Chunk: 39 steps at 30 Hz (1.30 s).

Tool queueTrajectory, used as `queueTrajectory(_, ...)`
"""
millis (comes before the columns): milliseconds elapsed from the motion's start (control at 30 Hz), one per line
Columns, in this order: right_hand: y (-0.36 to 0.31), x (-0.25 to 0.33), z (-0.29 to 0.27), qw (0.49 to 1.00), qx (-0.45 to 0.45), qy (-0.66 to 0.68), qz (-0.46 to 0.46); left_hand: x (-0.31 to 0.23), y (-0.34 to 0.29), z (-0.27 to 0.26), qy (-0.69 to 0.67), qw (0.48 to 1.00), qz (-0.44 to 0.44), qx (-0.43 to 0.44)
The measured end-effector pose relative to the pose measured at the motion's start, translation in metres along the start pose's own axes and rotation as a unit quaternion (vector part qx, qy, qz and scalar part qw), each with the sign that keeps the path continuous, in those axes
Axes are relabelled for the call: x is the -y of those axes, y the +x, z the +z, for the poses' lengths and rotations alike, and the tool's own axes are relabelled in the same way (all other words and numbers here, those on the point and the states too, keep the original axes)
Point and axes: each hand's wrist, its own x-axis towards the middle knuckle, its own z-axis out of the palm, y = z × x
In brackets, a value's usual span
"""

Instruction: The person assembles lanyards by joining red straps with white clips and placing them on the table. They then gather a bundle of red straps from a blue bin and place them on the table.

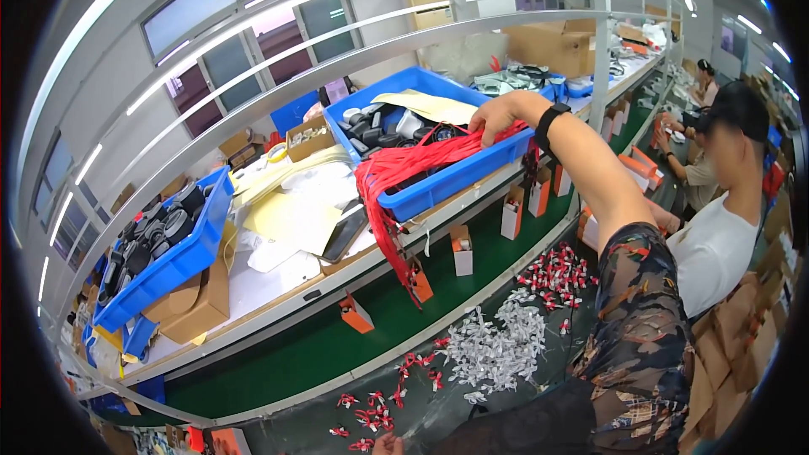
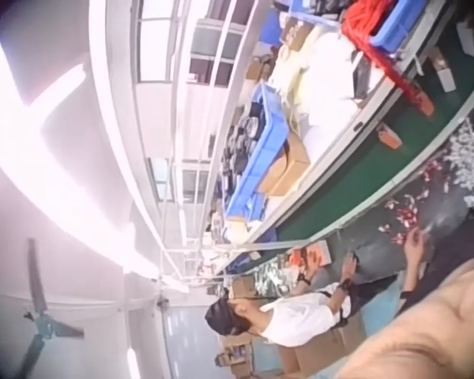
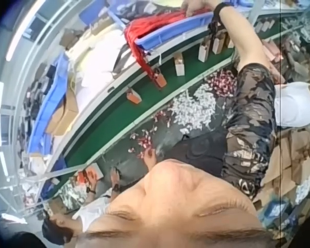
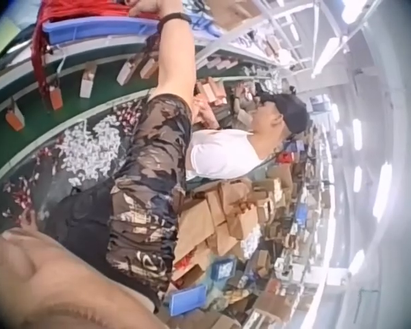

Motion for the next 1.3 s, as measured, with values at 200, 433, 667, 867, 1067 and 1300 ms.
queueTrajectory(200,-0.003,0.017,-0.007,0.997,0.051,-0.037,0.037,-0.04,0.007,0.001,0.011,0.997,-0.053,0.055)
queueTrajectory(433,0.004,0.045,-0.015,0.97,0.108,-0.189,0.107,-0.017,0.004,0.015,-0.017,0.996,-0.067,0.052)
queueTrajectory(667,-0.003,0.053,-0.009,0.951,0.061,-0.282,0.108,-0.011,-0.002,0.013,-0.039,0.994,-0.081,0.057)
queueTrajectory(867,-0.004,0.003,-0.015,0.991,-0.098,-0.081,-0.05,-0.02,0.005,0.013,-0.032,0.994,-0.077,0.064)
queueTrajectory(1067,-0.005,-0.004,-0.005,0.946,-0.175,0.264,-0.067,-0.026,0.025,0.025,-0.053,0.997,-0.013,0.063)
queueTrajectory(1300,0.0,-0.01,0.003,0.904,-0.101,0.411,-0.061,-0.058,0.046,0.022,-0.059,0.994,-0.018,0.095)
